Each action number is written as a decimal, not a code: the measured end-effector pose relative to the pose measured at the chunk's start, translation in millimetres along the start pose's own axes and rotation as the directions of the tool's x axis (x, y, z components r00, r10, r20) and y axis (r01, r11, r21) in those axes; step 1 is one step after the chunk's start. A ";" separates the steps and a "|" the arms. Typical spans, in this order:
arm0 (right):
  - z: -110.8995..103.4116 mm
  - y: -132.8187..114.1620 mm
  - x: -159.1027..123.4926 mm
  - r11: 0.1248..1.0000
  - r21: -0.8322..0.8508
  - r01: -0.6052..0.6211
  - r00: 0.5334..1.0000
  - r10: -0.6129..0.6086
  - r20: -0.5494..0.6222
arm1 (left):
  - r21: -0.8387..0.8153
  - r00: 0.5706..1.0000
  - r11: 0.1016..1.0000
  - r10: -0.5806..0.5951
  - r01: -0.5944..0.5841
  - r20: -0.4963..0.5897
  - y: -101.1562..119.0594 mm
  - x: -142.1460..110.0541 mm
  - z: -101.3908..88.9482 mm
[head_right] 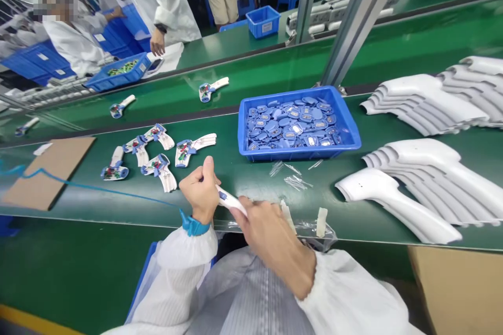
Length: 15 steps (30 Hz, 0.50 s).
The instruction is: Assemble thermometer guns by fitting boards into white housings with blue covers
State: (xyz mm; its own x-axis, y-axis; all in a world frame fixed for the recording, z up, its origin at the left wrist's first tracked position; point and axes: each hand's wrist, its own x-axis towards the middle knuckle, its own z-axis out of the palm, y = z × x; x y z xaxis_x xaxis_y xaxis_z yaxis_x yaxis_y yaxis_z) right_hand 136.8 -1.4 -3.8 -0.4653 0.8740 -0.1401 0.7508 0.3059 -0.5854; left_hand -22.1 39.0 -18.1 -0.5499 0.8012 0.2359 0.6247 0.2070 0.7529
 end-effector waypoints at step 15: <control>-60.5 26.0 18.7 0.983 0.117 0.145 0.849 -0.062 -0.525 | 0.490 0.983 0.872 -0.076 -0.015 0.167 5.4 190.2 -55.9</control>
State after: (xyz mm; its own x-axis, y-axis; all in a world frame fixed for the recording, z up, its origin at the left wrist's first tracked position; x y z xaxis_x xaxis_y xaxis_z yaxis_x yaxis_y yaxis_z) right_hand 176.0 45.7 26.7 -0.1958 0.9210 0.3368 0.6155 0.3827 -0.6890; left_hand -154.4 161.1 65.2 -0.4960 0.8654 0.0720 0.8244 0.4432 0.3521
